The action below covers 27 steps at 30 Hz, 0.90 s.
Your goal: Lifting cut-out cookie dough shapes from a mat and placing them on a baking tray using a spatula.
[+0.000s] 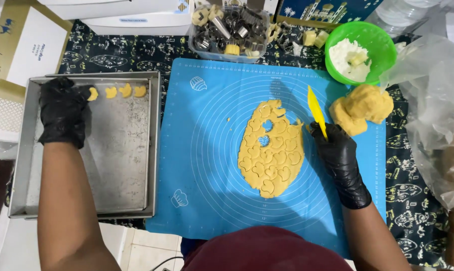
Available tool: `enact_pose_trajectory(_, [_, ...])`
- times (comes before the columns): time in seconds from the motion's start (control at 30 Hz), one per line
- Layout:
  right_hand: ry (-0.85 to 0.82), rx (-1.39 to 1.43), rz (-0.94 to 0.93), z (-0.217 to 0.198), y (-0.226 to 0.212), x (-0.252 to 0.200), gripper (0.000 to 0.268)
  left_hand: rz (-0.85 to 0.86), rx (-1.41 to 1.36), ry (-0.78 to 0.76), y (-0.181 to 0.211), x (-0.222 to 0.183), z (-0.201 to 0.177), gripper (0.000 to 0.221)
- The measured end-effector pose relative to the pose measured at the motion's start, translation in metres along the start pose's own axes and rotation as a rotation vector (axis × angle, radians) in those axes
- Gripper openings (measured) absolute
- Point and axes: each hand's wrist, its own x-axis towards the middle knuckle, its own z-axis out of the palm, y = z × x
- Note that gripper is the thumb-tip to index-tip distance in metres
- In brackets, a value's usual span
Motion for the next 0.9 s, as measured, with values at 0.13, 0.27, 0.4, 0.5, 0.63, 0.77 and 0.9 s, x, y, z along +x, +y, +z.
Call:
enact_pose_trajectory(0.13, [0.027, -0.104, -0.047, 0.001, 0.008, 0.0, 0.02, 0.086, 0.271, 0.057, 0.002, 0.0, 0.004, 0.042])
enact_pose_trajectory(0.27, [0.058, -0.151, -0.097, 0.001, 0.01, 0.0, 0.018, 0.041, 0.317, 0.06, 0.023, -0.02, 0.016, 0.055])
enact_pose_trajectory(0.4, [0.041, -0.142, -0.082, 0.001, 0.013, 0.0, 0.018, 0.059, 0.233, 0.041, 0.029, -0.029, 0.026, 0.064])
enact_pose_trajectory(0.5, [0.028, -0.103, -0.064, -0.003, 0.005, -0.001, 0.02, -0.248, -0.195, 0.283, 0.057, -0.025, 0.044, 0.036])
enact_pose_trajectory(0.63, [0.015, -0.112, -0.07, -0.002, 0.013, 0.001, 0.03, 0.272, 0.667, 0.176, 0.022, -0.031, 0.021, 0.074])
enact_pose_trajectory(0.77, [-0.116, -0.26, 0.154, -0.017, -0.006, 0.008, 0.059, 0.599, 0.774, 0.214, 0.081, -0.077, 0.044, 0.082])
enact_pose_trajectory(0.9, [-0.095, 0.095, 0.123, -0.038, -0.041, 0.005, 0.028, 0.622, 0.089, 0.007, 0.125, -0.112, 0.093, 0.075])
